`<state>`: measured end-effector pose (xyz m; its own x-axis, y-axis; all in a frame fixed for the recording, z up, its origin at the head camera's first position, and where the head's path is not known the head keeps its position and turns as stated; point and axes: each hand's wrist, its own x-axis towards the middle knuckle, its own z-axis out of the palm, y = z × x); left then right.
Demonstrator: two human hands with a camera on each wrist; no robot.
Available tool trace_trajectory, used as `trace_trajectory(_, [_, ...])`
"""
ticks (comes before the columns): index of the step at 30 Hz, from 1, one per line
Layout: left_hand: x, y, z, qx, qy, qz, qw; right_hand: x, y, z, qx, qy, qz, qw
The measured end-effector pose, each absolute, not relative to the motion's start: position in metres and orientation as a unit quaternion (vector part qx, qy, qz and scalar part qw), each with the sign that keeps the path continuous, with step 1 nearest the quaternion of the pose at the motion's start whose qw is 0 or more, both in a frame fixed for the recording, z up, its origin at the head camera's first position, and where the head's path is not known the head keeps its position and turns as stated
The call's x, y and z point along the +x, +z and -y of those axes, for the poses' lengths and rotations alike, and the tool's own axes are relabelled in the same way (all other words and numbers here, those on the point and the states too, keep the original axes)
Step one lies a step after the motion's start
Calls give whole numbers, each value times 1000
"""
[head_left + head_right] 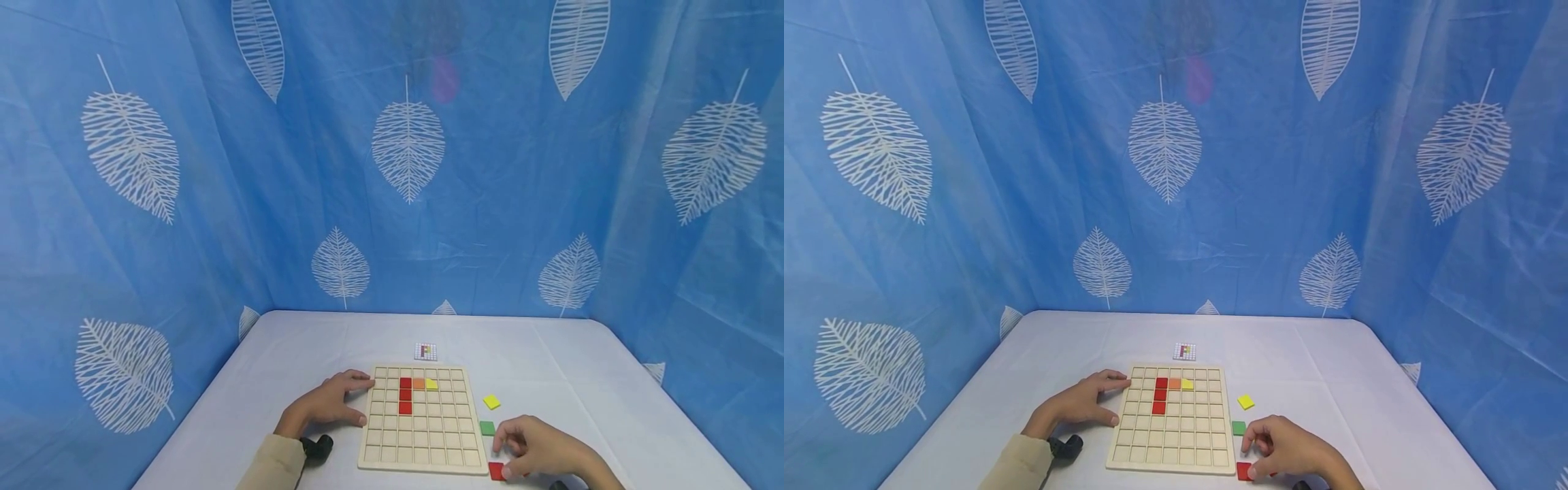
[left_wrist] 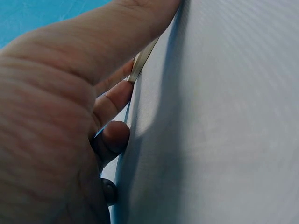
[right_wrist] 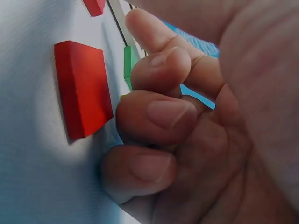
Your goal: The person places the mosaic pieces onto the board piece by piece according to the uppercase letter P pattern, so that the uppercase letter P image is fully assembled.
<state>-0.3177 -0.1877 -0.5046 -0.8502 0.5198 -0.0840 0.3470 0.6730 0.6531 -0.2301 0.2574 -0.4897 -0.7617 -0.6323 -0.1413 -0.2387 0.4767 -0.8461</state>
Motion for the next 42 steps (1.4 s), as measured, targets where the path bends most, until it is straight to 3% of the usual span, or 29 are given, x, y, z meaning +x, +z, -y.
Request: trace_trajectory(42, [-316, -503, 186, 231, 324, -908, 131, -226, -494, -250, -252, -398, -858, 207])
